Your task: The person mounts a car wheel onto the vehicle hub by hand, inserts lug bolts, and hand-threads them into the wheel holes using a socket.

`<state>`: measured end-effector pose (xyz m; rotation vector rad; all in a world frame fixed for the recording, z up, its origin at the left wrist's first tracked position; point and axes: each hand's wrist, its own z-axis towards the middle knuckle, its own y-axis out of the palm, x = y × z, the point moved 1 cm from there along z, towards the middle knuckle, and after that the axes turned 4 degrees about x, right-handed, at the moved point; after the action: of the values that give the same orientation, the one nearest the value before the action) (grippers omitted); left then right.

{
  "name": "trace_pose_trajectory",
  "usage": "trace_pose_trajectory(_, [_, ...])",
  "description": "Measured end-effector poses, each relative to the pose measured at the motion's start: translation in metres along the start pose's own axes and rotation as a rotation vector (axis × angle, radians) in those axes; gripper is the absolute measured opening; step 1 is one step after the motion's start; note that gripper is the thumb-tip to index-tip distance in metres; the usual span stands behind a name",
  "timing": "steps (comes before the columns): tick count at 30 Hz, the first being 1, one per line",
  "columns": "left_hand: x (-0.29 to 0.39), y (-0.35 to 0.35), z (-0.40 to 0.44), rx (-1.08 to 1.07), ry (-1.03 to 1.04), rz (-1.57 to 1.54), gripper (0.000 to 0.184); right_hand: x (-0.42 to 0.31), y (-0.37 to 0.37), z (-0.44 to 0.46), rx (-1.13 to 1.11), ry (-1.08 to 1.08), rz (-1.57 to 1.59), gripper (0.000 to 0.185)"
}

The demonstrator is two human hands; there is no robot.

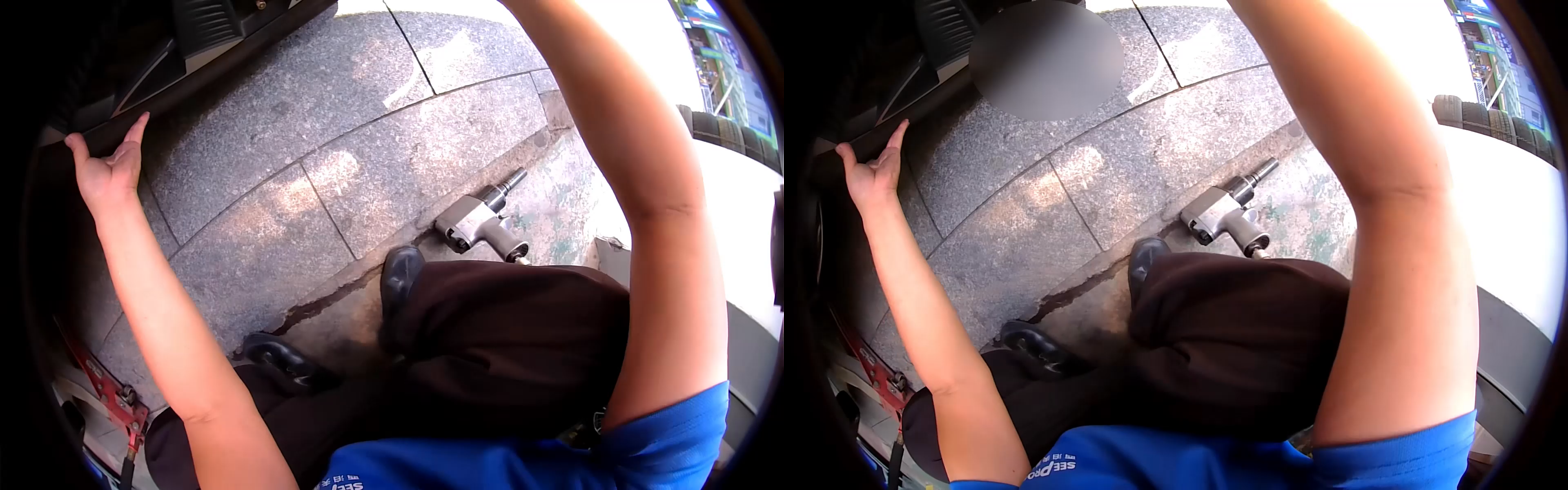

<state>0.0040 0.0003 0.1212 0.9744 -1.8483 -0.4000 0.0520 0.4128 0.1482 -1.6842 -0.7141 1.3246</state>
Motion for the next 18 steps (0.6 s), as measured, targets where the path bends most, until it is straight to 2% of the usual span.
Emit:
trace_pose_trajectory(2, [-0.004, -0.010, 0.009, -0.047, 0.016, -0.057, 0.069, 0.000, 0.018, -0.045, -0.475, 0.155, -0.229, 0.047])
trace_pose_trajectory(3, [-0.007, -0.013, 0.010, -0.082, 0.034, -0.066, 0.068, 0.004, 0.029, -0.070, -0.734, 0.256, -0.315, 0.037])
trace_pose_trajectory(5, [-0.008, -0.022, 0.017, -0.037, -0.076, -0.160, 0.074, 0.033, 0.054, -0.124, -1.108, 0.478, -0.491, 0.029])
trace_pose_trajectory(6, [-0.011, -0.022, 0.015, -0.053, -0.077, -0.187, 0.078, 0.077, 0.072, -0.145, -1.253, 0.578, -0.601, 0.030])
trace_pose_trajectory(8, [-0.012, -0.020, 0.007, -0.063, -0.075, -0.199, 0.089, 0.166, 0.084, -0.190, -1.352, 0.899, -0.687, 0.034])
trace_pose_trajectory(9, [-0.012, -0.020, 0.005, -0.080, -0.079, -0.193, 0.094, 0.175, 0.069, -0.211, -1.165, 1.040, -0.598, 0.034])
trace_pose_trajectory(10, [-0.010, -0.022, 0.008, -0.109, -0.061, -0.212, 0.097, 0.184, 0.065, -0.220, -1.055, 1.052, -0.505, 0.033])
trace_pose_trajectory(12, [-0.010, -0.016, 0.000, -0.009, -0.043, -0.220, 0.091, 0.195, 0.043, -0.242, -0.922, 1.046, -0.301, 0.033])
trace_pose_trajectory(14, [-0.012, -0.015, 0.001, 0.003, -0.066, -0.314, 0.084, 0.210, 0.023, -0.260, -0.817, 1.093, -0.080, 0.037])
trace_pose_trajectory(15, [-0.014, -0.017, 0.001, -0.053, -0.050, -0.301, 0.093, 0.222, 0.019, -0.269, -0.764, 1.145, 0.003, 0.040])
trace_pose_trajectory(18, [-0.023, -0.030, 0.012, -0.086, -0.019, -0.323, 0.084, 0.259, 0.030, -0.299, -0.486, 1.276, 0.149, 0.052])
